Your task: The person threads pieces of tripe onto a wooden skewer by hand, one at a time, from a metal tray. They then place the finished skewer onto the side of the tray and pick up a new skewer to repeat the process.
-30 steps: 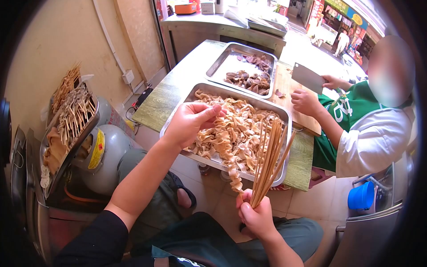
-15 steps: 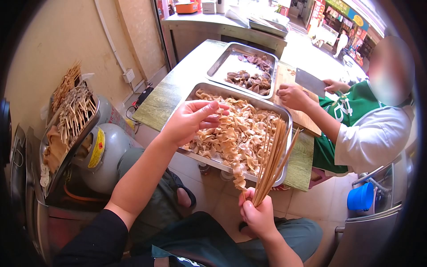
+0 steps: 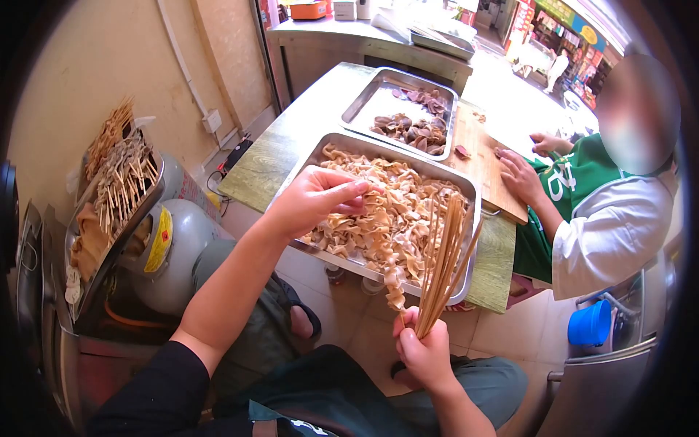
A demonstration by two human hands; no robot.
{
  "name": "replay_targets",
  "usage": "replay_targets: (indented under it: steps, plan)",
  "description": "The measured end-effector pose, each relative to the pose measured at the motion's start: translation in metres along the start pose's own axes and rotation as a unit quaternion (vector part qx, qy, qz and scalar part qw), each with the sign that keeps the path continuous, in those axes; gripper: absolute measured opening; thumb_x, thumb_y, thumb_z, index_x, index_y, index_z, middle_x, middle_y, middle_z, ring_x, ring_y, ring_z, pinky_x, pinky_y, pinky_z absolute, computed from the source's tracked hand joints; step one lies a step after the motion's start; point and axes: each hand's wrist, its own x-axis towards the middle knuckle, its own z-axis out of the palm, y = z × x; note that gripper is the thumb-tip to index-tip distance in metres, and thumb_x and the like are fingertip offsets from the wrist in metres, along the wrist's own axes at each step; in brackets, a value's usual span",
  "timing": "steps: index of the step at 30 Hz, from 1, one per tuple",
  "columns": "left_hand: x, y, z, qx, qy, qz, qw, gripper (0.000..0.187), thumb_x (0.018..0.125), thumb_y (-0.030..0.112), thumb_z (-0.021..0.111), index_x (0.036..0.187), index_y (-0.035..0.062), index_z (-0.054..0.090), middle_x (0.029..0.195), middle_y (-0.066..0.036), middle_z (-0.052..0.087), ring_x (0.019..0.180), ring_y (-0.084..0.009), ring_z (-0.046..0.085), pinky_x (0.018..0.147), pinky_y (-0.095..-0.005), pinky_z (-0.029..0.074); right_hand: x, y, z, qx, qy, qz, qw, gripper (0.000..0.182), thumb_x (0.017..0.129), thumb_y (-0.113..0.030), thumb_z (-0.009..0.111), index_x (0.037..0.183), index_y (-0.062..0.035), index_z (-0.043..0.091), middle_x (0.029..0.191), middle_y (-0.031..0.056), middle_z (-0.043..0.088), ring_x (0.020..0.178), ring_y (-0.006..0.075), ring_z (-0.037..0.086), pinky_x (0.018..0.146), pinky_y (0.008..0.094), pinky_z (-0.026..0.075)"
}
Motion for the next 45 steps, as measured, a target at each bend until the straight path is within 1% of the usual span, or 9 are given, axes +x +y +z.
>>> replay_targets:
  steps: [3,5,9,18,27,37,40,42,45]
  plan:
    - [0.003,0.000,0.003,-0.033,0.027,-0.004,0.999,0.028,0.096,0.023,0.061,0.112,0.0001,0.067,0.096,-0.004,0.068,0.083,-0.0067,0.063,0.079,-0.0234,0.054,0.000,-0.001,0.001,0.012,0.012,-0.002,1.000,0.012,0.082,0.005,0.041,0.079,-0.0007,0.052,0.057,-0.0017,0.047,0.044,0.0041,0.041,0.041,0.0209,0.031]
    - [0.005,0.000,0.003,-0.079,0.055,0.069,0.993,0.028,0.098,0.018,0.056,0.118,0.0012,0.064,0.112,-0.007,0.067,0.092,-0.0087,0.063,0.086,-0.0248,0.053,0.000,0.000,0.001,0.016,0.009,-0.005,1.000,0.012,0.082,0.005,0.042,0.079,-0.0007,0.052,0.057,-0.0018,0.047,0.044,0.0041,0.041,0.041,0.0208,0.031]
    - [0.006,0.001,0.002,-0.052,0.078,0.159,0.983,0.028,0.096,0.009,0.057,0.121,-0.0006,0.061,0.115,-0.008,0.066,0.097,-0.0096,0.062,0.088,-0.0260,0.052,-0.001,0.001,0.001,0.020,-0.001,0.007,1.000,0.012,0.083,0.004,0.042,0.080,-0.0007,0.052,0.058,-0.0019,0.046,0.044,0.0041,0.041,0.040,0.0208,0.031]
    - [-0.004,0.011,0.013,0.086,0.083,0.182,0.976,0.033,0.089,-0.006,0.057,0.121,-0.0004,0.063,0.115,-0.007,0.066,0.092,-0.0101,0.065,0.080,-0.0217,0.053,-0.002,0.000,0.003,0.037,-0.007,0.007,0.999,0.011,0.084,0.004,0.042,0.081,-0.0002,0.052,0.058,-0.0022,0.046,0.044,0.0044,0.041,0.040,0.0208,0.032]
    - [-0.002,0.005,0.016,0.163,0.110,0.263,0.945,0.028,0.089,-0.004,0.058,0.115,0.0010,0.068,0.110,-0.007,0.067,0.092,-0.0099,0.065,0.084,-0.0220,0.054,-0.002,-0.001,0.004,0.039,-0.002,0.019,0.999,0.012,0.083,0.005,0.041,0.080,0.0000,0.052,0.056,-0.0014,0.047,0.044,0.0049,0.041,0.040,0.0212,0.032]
    - [-0.004,0.007,0.021,0.166,0.142,0.278,0.935,0.029,0.087,-0.005,0.059,0.112,0.0036,0.070,0.108,-0.009,0.068,0.092,-0.0105,0.066,0.083,-0.0225,0.055,-0.005,-0.003,0.010,0.061,0.000,0.025,0.998,0.011,0.084,0.005,0.040,0.081,0.0000,0.051,0.056,-0.0011,0.046,0.043,0.0053,0.041,0.040,0.0216,0.033]
    - [-0.003,0.007,0.022,0.257,0.160,0.319,0.898,0.030,0.083,-0.007,0.060,0.107,0.0048,0.072,0.105,-0.010,0.070,0.092,-0.0140,0.068,0.082,-0.0251,0.056,-0.005,-0.003,0.010,0.062,-0.004,0.027,0.998,0.012,0.083,0.005,0.040,0.081,0.0002,0.050,0.057,-0.0005,0.047,0.043,0.0054,0.041,0.040,0.0217,0.033]
    - [-0.001,0.005,0.020,0.353,0.151,0.406,0.829,0.031,0.079,-0.009,0.061,0.104,0.0064,0.074,0.102,-0.011,0.071,0.091,-0.0187,0.069,0.081,-0.0283,0.056,-0.005,-0.005,0.009,0.058,-0.012,0.029,0.998,0.012,0.083,0.005,0.040,0.081,0.0003,0.050,0.057,-0.0003,0.047,0.044,0.0054,0.042,0.040,0.0218,0.034]
    - [0.000,0.004,0.020,0.357,0.123,0.419,0.826,0.033,0.077,-0.009,0.062,0.103,0.0071,0.074,0.097,-0.010,0.072,0.094,-0.0222,0.069,0.081,-0.0306,0.056,-0.005,-0.005,0.006,0.051,-0.015,0.030,0.998,0.012,0.083,0.006,0.040,0.081,0.0004,0.050,0.057,-0.0001,0.047,0.044,0.0055,0.042,0.041,0.0219,0.034]
